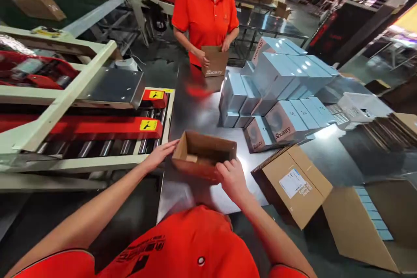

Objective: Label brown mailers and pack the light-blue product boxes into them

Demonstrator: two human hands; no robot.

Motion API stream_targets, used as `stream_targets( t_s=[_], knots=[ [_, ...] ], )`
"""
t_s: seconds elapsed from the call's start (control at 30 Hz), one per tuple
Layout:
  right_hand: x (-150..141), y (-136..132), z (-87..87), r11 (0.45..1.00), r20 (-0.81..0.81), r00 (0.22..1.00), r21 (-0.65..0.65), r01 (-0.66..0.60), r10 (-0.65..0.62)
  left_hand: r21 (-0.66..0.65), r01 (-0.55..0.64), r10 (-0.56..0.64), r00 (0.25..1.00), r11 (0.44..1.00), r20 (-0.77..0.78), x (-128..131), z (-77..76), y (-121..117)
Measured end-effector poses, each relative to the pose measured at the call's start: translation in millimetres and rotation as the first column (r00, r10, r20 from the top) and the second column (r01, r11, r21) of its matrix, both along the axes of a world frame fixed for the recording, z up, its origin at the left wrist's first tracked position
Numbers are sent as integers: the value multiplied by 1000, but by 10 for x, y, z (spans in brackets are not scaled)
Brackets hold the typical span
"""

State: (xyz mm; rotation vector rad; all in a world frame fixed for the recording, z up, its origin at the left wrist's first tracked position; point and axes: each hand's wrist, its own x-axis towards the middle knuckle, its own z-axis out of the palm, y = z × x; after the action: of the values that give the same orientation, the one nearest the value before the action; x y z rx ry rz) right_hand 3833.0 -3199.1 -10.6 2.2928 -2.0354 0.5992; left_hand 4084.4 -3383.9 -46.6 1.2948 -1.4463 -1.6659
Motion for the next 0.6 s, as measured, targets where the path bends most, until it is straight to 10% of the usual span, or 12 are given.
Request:
stream_targets(
  t_s=[0.13, 0.27, 0.43, 0.6],
  knots=[
    [379, 354, -379, 986, 9, 993, 119, -119, 119, 4, 69, -68, 988, 998, -136, -35, 79, 267],
    [-54, 75, -262, 983, 268, 958, 121, -141, 105, -137, 73, -62, 995, 988, 79, -287, 97, 154],
    [-1131, -512, -110, 868, 116, 861, 87, 488, -496, -142, 261, -258, 965, 955, 42, -496, 104, -37],
    [-1455, -560, -568, 771, 45, 771, 80, 631, -636, -321, 46, -10, 994, 946, 111, -458, 61, 261]
  ],
)
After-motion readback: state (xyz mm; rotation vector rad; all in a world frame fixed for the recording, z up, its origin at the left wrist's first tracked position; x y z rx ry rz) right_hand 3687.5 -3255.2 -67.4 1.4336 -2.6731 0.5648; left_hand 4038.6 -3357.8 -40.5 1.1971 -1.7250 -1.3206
